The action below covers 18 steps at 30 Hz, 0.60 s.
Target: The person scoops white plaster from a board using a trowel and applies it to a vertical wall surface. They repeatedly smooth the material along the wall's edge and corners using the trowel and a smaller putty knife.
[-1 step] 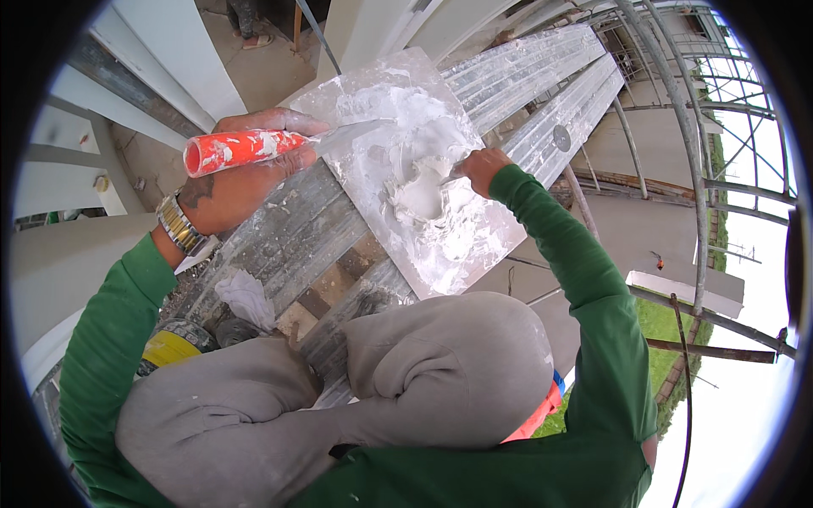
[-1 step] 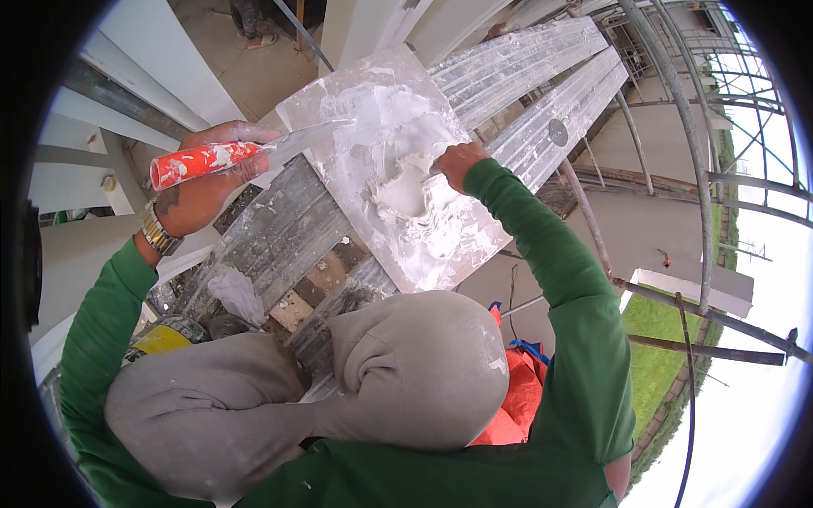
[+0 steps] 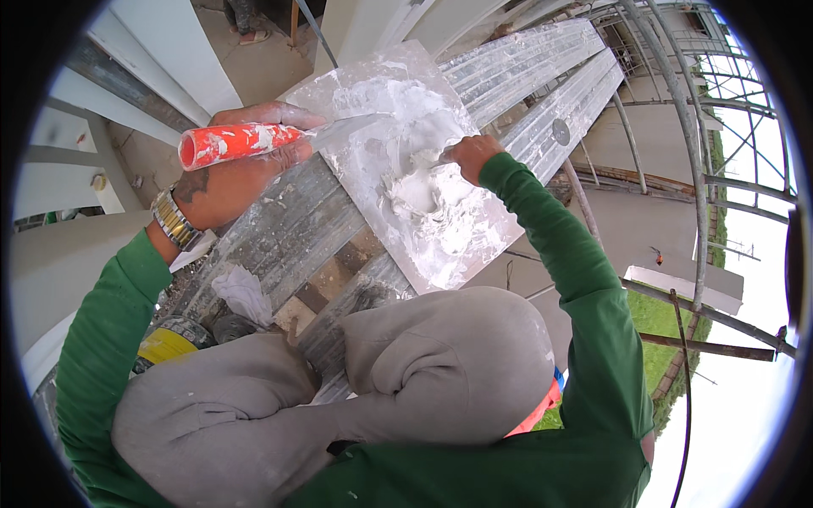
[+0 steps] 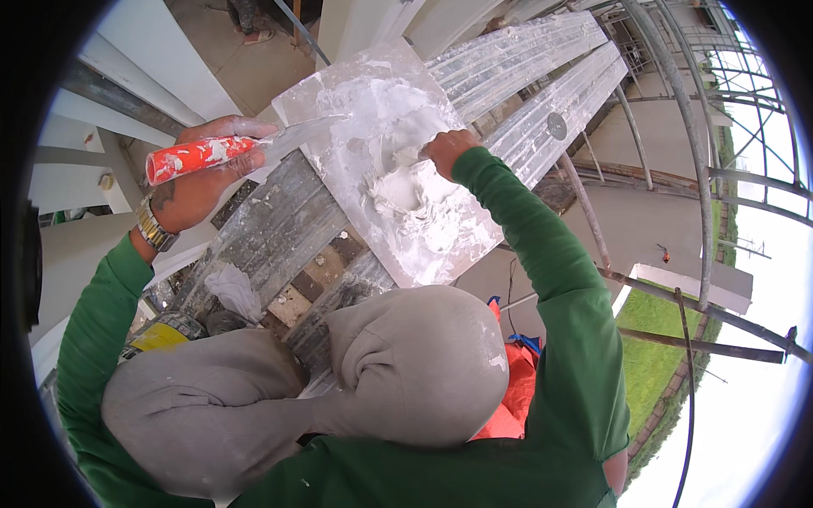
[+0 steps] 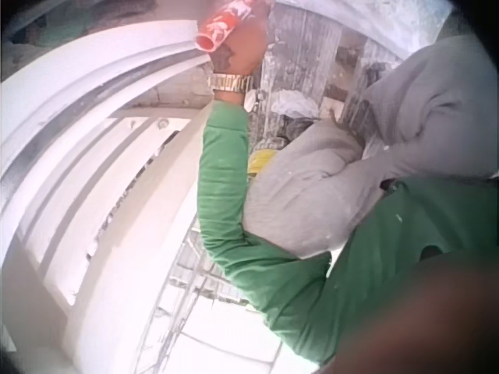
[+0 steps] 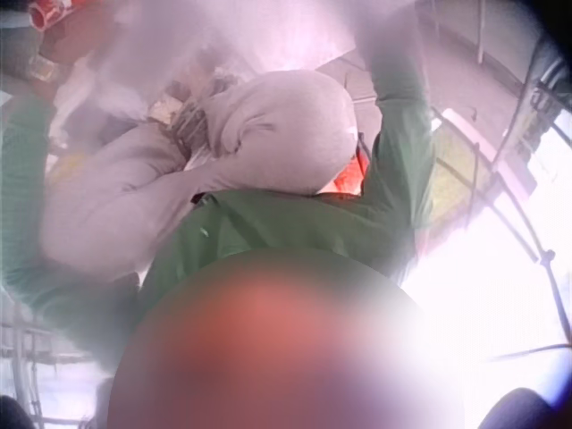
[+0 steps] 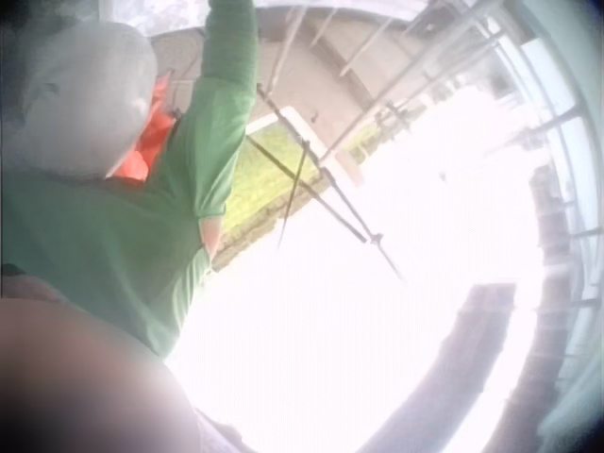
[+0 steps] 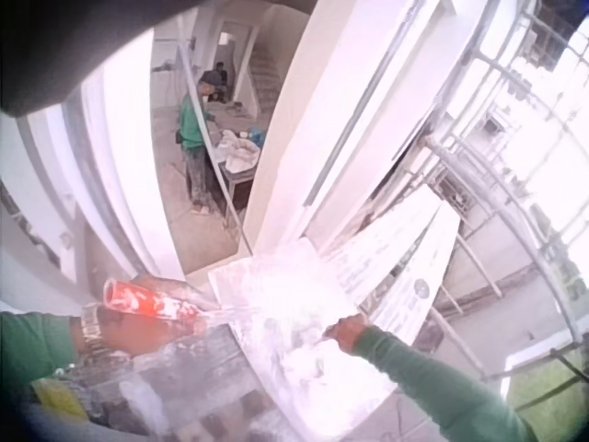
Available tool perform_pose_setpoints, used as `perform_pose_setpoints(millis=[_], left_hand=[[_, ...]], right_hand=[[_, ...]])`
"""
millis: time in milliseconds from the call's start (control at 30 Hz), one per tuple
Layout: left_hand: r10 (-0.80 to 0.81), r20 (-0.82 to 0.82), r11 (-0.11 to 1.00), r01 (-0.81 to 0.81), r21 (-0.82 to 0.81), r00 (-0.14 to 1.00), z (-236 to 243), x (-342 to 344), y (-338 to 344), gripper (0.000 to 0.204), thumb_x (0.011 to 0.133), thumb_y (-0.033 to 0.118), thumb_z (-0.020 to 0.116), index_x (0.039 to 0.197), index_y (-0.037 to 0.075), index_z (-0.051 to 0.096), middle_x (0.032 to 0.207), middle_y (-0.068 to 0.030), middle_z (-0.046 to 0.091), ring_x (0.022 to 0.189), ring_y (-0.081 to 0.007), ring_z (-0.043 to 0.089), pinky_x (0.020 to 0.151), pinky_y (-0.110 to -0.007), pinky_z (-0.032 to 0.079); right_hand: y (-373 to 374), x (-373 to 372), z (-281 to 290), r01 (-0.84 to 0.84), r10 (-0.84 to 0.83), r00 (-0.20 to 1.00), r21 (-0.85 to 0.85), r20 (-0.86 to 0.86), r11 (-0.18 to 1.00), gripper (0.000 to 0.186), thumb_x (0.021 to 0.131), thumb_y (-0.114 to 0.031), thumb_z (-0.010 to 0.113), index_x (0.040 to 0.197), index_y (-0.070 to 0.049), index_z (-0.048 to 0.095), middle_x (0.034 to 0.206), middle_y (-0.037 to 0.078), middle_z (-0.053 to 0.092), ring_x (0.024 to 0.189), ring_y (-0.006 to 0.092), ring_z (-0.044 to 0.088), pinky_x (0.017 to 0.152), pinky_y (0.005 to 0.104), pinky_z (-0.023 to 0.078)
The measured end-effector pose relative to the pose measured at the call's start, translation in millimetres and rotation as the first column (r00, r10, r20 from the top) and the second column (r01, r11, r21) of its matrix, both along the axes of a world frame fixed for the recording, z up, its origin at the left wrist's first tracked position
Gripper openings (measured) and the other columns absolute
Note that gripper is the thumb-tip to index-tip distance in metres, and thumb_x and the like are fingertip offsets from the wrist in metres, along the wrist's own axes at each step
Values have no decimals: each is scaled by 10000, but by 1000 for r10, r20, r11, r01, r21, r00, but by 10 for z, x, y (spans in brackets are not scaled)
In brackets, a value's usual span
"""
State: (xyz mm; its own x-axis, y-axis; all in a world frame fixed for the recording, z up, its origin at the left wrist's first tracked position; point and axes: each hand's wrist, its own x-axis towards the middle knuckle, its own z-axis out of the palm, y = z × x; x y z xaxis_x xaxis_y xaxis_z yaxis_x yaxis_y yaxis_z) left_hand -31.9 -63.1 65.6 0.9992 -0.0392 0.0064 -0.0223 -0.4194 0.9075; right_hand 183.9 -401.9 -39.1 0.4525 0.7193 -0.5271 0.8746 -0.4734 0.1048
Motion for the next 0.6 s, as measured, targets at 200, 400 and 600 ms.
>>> perform_pose_setpoints(millis=[200, 400, 600], left_hand=[[-27, -17, 1000, 27, 1, 1000, -77, 46, 8, 352, 898, 271, 702, 1159, 36, 671, 1020, -98, 678, 928, -153, 633, 828, -288, 514], [20, -23, 999, -21, -50, 1000, -68, -9, -12, 301, 883, 212, 715, 1148, 72, 688, 985, -76, 698, 842, -138, 640, 762, -295, 524], [-91, 36, 995, 89, 43, 995, -116, 0, 30, 291, 886, 218, 710, 1129, 61, 688, 988, -78, 698, 851, -142, 643, 768, -293, 523]], right_hand=[[-19, -520, -420, 98, -98, 994, -4, -45, 995, 309, 846, -92, 512, 1051, -181, 725, 946, 119, 714, 947, 314, 676, 847, 420, 526], [-680, -171, -280, 192, -203, 938, -69, -282, 979, 519, 734, -4, 472, 1160, -188, 703, 936, 182, 695, 945, 380, 649, 924, 434, 493], [-242, 622, -138, 566, -568, 821, 50, 52, 823, 375, 804, -103, 542, 1146, -124, 695, 1071, 201, 685, 1038, 357, 645, 919, 421, 510]])
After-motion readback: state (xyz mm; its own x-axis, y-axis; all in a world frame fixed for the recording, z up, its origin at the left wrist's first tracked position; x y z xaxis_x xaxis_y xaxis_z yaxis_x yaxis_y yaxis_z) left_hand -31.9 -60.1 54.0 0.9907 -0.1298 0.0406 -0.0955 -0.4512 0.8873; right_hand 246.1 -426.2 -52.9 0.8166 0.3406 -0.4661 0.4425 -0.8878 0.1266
